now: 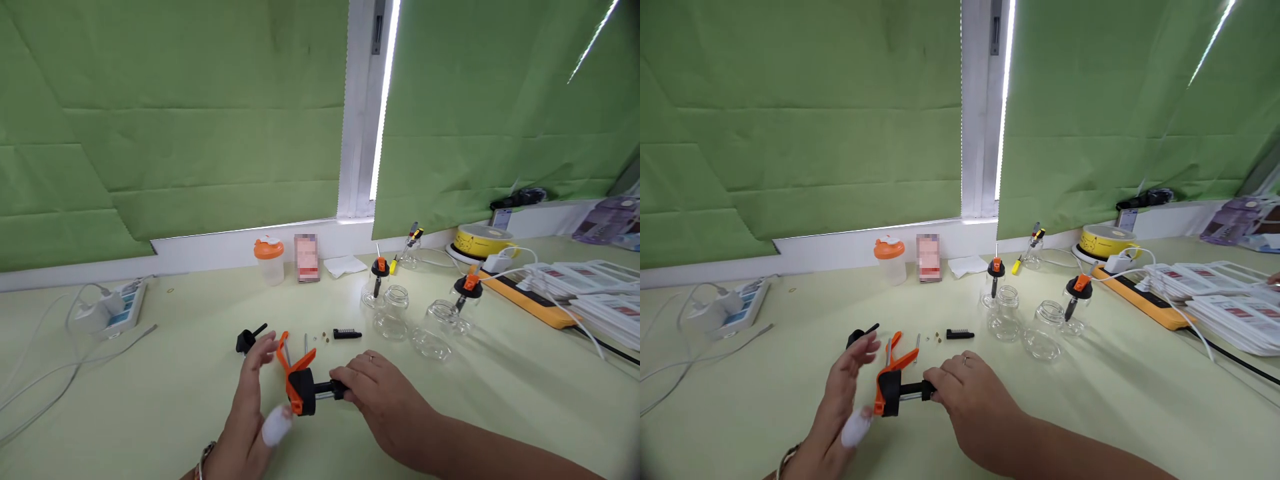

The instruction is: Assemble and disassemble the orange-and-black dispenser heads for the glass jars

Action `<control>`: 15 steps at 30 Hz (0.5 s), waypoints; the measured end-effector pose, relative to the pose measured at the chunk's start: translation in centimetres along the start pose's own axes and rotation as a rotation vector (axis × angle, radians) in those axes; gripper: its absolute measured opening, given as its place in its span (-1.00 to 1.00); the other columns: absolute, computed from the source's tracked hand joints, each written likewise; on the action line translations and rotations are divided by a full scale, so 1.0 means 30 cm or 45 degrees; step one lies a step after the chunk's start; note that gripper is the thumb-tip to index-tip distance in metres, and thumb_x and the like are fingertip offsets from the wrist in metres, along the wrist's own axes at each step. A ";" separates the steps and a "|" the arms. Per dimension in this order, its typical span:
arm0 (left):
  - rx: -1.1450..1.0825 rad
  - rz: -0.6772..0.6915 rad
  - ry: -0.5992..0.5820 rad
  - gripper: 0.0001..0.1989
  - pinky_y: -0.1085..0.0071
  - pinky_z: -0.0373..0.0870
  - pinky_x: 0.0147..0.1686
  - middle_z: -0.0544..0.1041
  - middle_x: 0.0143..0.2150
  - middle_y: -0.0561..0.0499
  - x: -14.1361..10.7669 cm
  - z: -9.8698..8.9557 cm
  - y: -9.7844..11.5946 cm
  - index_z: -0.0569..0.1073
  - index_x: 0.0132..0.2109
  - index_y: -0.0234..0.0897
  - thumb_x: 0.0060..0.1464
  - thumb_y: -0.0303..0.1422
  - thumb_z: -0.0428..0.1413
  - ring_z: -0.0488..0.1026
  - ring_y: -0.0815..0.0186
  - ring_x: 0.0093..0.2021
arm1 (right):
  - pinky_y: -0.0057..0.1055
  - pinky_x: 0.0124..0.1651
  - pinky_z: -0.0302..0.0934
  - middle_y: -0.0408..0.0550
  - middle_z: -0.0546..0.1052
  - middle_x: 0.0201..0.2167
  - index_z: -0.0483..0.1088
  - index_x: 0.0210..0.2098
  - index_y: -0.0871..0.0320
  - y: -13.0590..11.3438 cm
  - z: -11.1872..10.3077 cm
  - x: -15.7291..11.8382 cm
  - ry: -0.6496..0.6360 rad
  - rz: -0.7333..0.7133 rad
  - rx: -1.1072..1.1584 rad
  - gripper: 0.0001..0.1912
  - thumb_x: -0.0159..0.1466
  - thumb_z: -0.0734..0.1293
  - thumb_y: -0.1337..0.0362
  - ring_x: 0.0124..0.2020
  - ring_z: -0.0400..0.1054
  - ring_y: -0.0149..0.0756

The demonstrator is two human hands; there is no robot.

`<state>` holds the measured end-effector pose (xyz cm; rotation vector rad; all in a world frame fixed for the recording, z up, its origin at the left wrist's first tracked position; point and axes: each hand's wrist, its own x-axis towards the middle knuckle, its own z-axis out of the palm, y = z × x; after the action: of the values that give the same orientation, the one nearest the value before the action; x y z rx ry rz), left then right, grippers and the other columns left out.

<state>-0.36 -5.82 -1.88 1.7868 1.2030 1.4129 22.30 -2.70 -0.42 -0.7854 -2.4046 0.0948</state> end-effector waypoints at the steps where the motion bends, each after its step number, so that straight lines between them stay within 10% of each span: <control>1: 0.045 0.052 0.005 -0.36 0.03 -0.03 0.21 0.14 0.24 -0.17 -0.008 0.001 0.009 0.11 0.21 -0.12 0.01 -0.16 0.11 0.06 -0.02 0.24 | -0.33 -0.22 0.19 0.03 0.47 -0.32 0.30 -0.06 0.17 -0.007 -0.024 0.002 -0.073 0.062 0.132 -0.70 0.29 0.07 0.42 -0.32 0.29 -0.27; 6: 0.077 -0.183 -0.153 -0.43 0.10 0.21 0.08 0.41 0.04 -0.19 -0.036 0.016 0.075 0.35 0.04 -0.13 -0.16 -0.16 0.23 0.31 -0.08 0.06 | -0.45 -0.30 0.16 -0.13 0.42 -0.46 0.40 -0.21 0.07 -0.009 -0.091 -0.002 -0.320 0.398 0.675 -0.73 0.32 0.08 0.24 -0.43 0.25 -0.36; 15: -0.264 -0.853 -0.329 -0.51 0.47 0.27 -0.61 0.35 -0.49 0.15 0.024 0.107 -0.013 0.14 0.07 -0.23 0.04 -0.17 0.05 0.25 0.46 -0.68 | -0.45 -0.34 0.11 -0.13 0.44 -0.41 0.43 -0.32 0.11 0.110 0.094 -0.013 -0.289 0.740 0.775 -0.79 0.24 0.16 0.26 -0.40 0.24 -0.34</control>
<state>2.60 -4.68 -2.80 1.2077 1.2915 0.8506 22.64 0.12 -3.73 -1.1727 -2.0707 1.1344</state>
